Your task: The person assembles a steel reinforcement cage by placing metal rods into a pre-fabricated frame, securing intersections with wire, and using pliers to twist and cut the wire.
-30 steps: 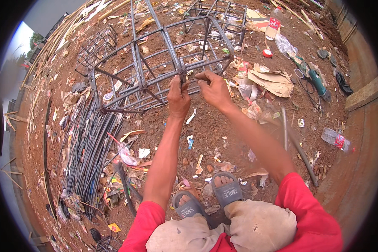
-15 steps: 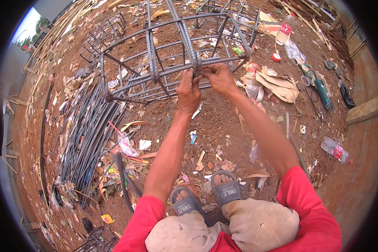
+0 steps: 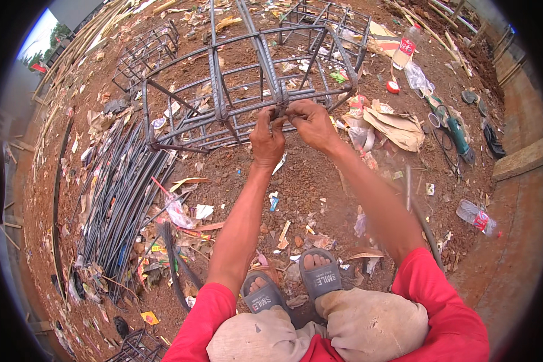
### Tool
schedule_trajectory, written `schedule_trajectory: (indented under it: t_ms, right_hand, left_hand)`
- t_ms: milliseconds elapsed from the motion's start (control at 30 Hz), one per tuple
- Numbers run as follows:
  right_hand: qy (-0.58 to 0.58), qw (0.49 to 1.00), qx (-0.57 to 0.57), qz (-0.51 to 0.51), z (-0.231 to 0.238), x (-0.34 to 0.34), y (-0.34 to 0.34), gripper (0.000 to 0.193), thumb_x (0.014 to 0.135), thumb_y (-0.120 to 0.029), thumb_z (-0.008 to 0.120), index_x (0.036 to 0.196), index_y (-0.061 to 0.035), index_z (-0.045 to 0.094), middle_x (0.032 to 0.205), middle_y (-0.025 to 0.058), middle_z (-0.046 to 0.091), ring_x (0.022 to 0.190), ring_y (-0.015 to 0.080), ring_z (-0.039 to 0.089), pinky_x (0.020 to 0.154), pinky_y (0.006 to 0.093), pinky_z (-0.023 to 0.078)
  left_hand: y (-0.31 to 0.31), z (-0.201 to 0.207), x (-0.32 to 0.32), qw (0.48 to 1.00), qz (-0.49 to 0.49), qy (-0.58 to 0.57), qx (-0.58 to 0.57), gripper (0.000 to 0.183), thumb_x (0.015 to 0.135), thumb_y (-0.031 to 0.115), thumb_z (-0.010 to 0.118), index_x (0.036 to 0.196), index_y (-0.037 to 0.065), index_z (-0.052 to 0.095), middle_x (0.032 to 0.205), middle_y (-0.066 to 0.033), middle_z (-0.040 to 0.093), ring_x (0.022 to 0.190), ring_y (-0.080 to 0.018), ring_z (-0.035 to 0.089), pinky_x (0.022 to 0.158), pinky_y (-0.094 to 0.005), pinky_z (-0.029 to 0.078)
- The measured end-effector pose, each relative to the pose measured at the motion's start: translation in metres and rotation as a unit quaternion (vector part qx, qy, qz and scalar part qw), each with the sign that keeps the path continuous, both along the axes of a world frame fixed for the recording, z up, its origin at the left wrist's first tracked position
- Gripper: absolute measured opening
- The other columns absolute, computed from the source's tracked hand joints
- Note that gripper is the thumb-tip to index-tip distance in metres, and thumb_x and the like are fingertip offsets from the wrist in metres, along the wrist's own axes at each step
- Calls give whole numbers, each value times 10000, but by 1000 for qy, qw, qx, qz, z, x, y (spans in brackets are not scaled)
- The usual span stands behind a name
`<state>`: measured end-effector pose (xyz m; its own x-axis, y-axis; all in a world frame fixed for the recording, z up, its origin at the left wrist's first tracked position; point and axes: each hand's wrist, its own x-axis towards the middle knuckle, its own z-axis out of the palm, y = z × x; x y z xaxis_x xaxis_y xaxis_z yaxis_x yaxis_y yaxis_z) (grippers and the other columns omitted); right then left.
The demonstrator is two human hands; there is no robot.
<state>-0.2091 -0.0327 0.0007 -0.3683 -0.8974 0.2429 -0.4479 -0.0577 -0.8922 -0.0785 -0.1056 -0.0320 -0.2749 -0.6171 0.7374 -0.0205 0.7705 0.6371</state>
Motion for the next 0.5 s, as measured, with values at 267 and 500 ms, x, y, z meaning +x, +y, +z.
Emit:
schedule_trajectory:
  t_ms: [267,500]
  right_hand:
    - [-3,999,5,-34,37,27,7,304,870,-139,608,1118,27,669,1106,184,657,1047,270,647,914,369,497]
    - [177,972,97,-122,65,51,1,621,854,-559,616,1100,7,690,1087,238,659,1010,387,650,903,441,500]
  left_hand:
    - [-11,1,-9,999,8,28,17,294,861,-24,636,1141,46,582,1006,-223,664,1030,-453,633,954,-491,512]
    - [-22,-6,-8,999,-15,32,-20,243,883,21,612,1126,12,603,1035,-223,678,1039,-436,644,1006,-520,493]
